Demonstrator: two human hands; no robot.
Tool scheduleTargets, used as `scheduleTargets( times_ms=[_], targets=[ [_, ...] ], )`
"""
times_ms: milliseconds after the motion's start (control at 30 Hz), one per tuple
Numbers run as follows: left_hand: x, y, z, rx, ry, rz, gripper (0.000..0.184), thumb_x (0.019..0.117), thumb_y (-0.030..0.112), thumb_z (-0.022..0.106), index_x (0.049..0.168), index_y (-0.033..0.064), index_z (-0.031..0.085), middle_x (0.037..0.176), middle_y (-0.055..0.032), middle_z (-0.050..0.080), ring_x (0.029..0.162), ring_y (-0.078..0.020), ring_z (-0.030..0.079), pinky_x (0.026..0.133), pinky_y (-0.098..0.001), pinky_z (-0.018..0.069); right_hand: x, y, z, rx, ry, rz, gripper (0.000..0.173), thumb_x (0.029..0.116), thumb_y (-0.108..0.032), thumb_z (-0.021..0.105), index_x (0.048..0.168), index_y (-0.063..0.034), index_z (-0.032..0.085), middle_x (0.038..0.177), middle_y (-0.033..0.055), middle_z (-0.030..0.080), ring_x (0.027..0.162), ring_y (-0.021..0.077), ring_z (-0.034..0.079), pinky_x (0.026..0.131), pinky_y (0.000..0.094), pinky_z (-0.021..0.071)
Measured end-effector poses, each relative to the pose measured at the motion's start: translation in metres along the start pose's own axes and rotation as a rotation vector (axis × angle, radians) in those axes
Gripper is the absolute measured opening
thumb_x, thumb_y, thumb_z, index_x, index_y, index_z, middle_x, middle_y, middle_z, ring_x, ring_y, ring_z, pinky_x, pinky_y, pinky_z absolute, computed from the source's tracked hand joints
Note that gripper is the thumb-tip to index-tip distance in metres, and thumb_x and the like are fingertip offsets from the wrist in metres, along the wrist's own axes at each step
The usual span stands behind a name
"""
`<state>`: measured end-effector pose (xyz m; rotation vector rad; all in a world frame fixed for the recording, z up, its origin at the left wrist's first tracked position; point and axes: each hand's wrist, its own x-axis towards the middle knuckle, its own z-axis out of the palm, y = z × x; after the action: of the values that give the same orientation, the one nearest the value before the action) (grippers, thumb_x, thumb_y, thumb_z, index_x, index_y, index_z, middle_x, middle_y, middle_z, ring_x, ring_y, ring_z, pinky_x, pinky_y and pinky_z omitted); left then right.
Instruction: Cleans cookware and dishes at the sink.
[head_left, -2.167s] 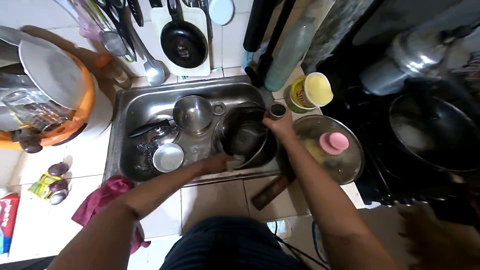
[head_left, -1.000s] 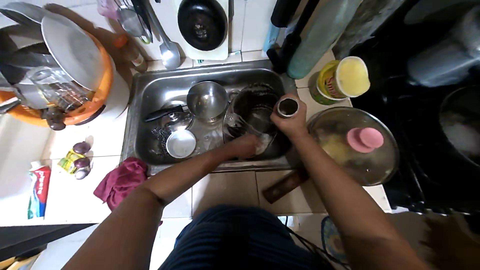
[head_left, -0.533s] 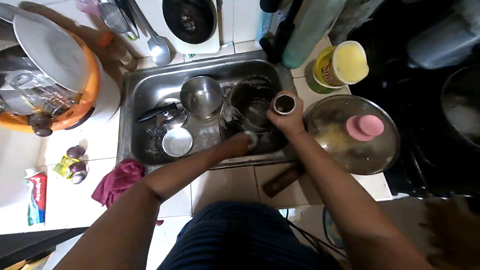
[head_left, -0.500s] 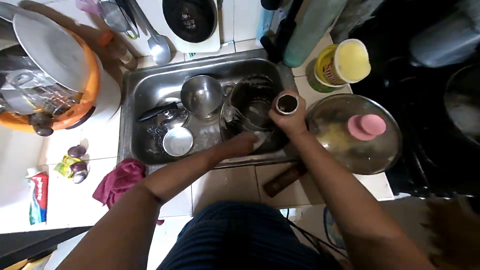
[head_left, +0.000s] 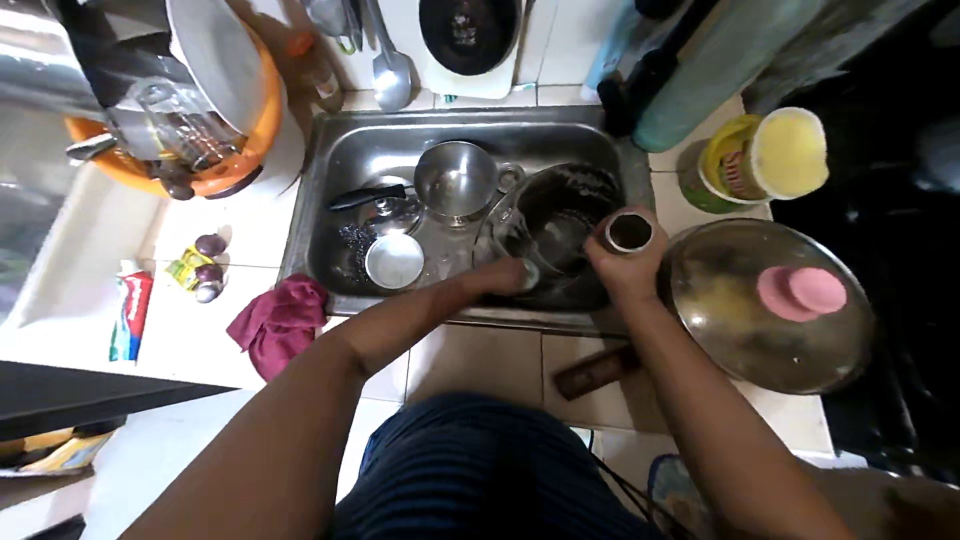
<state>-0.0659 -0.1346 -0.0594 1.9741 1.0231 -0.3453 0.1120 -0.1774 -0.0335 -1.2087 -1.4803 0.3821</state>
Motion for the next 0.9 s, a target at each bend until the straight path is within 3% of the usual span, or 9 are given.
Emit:
scheduleTargets(
  times_ms=[100,167,333,400,500,567,667,767,900],
  targets=[
    [-0.021,0.006,0.005,-0.243,-0.019,0.206,0.033,0.1036,-0.004,0.046,0.133,-0.0095,0.060,0.131,-0.0298,0.061,0.121,-0.0386,0.059,0.104,-0.0529,0.0448,-0.002,0.004,-0.002,0.023,0.025,-0.028,0.035,0.0715,-0.006,0.073,0.097,0.0136,0.060,0.091,0.0115,0.066,0.089,-0.0035,0.061,0.085,0.0106,0.0479],
    [-0.017,-0.014,0.011,-0.254,-0.011,0.163,0.039,0.1033,-0.006,0.044,0.141,-0.0045,0.057,0.142,-0.0266,0.057,0.133,-0.0380,0.054,0.113,-0.0523,0.0392,-0.009,0.007,-0.001,0.025,0.043,0.014,0.035,0.0713,-0.007,0.073,0.098,0.0119,0.060,0.091,0.0101,0.066,0.087,-0.0028,0.062,0.084,0.0120,0.0491],
    [0.009,-0.055,0.007,0.051,0.082,-0.048,0.037,0.0988,0.000,0.058,0.136,-0.0015,0.062,0.134,-0.0303,0.060,0.127,-0.0481,0.056,0.107,-0.0663,0.0415,-0.027,0.004,0.000,0.043,0.067,0.201,0.035,0.0740,-0.007,0.074,0.102,0.0083,0.060,0.093,0.0089,0.065,0.086,0.0009,0.062,0.082,0.0171,0.0520],
    [0.005,-0.056,0.002,0.014,0.139,0.034,0.039,0.1019,0.001,0.054,0.141,-0.0009,0.058,0.145,-0.0273,0.054,0.136,-0.0433,0.052,0.114,-0.0595,0.0383,-0.028,-0.004,-0.010,0.036,-0.023,0.303,0.040,0.0799,-0.006,0.078,0.111,0.0083,0.058,0.097,0.0120,0.065,0.088,0.0059,0.062,0.084,0.0223,0.0523],
    [-0.017,-0.056,-0.005,-0.065,0.334,0.092,0.035,0.1053,0.006,0.052,0.138,-0.0030,0.058,0.145,-0.0273,0.053,0.135,-0.0413,0.052,0.115,-0.0560,0.0390,-0.031,-0.004,-0.039,-0.005,-0.265,0.337,0.064,0.0856,-0.015,0.077,0.137,0.0071,0.047,0.116,0.0204,0.066,0.105,0.0203,0.065,0.094,0.0373,0.0530],
    [-0.050,-0.053,-0.014,-0.023,0.398,-0.090,0.036,0.1066,0.014,0.052,0.139,0.0000,0.058,0.139,-0.0269,0.058,0.130,-0.0436,0.057,0.110,-0.0617,0.0428,-0.034,-0.007,-0.056,-0.097,-0.378,0.307,0.058,0.0872,-0.016,0.076,0.134,0.0085,0.051,0.121,0.0248,0.066,0.114,0.0305,0.065,0.100,0.0470,0.0511],
    [-0.106,-0.054,-0.029,0.045,0.377,-0.498,0.036,0.1074,0.020,0.052,0.135,-0.0021,0.061,0.131,-0.0322,0.061,0.125,-0.0511,0.057,0.103,-0.0697,0.0430,-0.040,-0.022,-0.067,-0.241,-0.414,0.381,0.044,0.0837,-0.010,0.083,0.120,0.0075,0.065,0.110,0.0264,0.070,0.105,0.0376,0.069,0.095,0.0562,0.0522],
    [-0.137,-0.076,-0.039,0.124,0.363,-0.804,0.033,0.1038,0.012,0.056,0.128,-0.0108,0.060,0.131,-0.0354,0.059,0.125,-0.0531,0.056,0.102,-0.0695,0.0434,-0.045,-0.028,-0.068,-0.323,-0.447,0.422,0.055,0.0834,-0.007,0.082,0.131,0.0052,0.058,0.111,0.0291,0.069,0.101,0.0437,0.069,0.089,0.0613,0.0526],
    [-0.151,-0.119,-0.044,0.105,0.340,-0.949,0.038,0.1053,0.016,0.056,0.127,-0.0151,0.058,0.132,-0.0359,0.058,0.128,-0.0503,0.056,0.106,-0.0656,0.0431,-0.038,-0.032,-0.070,-0.475,-0.596,0.445,0.045,0.0878,-0.009,0.079,0.128,0.0031,0.063,0.107,0.0304,0.069,0.098,0.0486,0.068,0.086,0.0653,0.0519]
  ],
)
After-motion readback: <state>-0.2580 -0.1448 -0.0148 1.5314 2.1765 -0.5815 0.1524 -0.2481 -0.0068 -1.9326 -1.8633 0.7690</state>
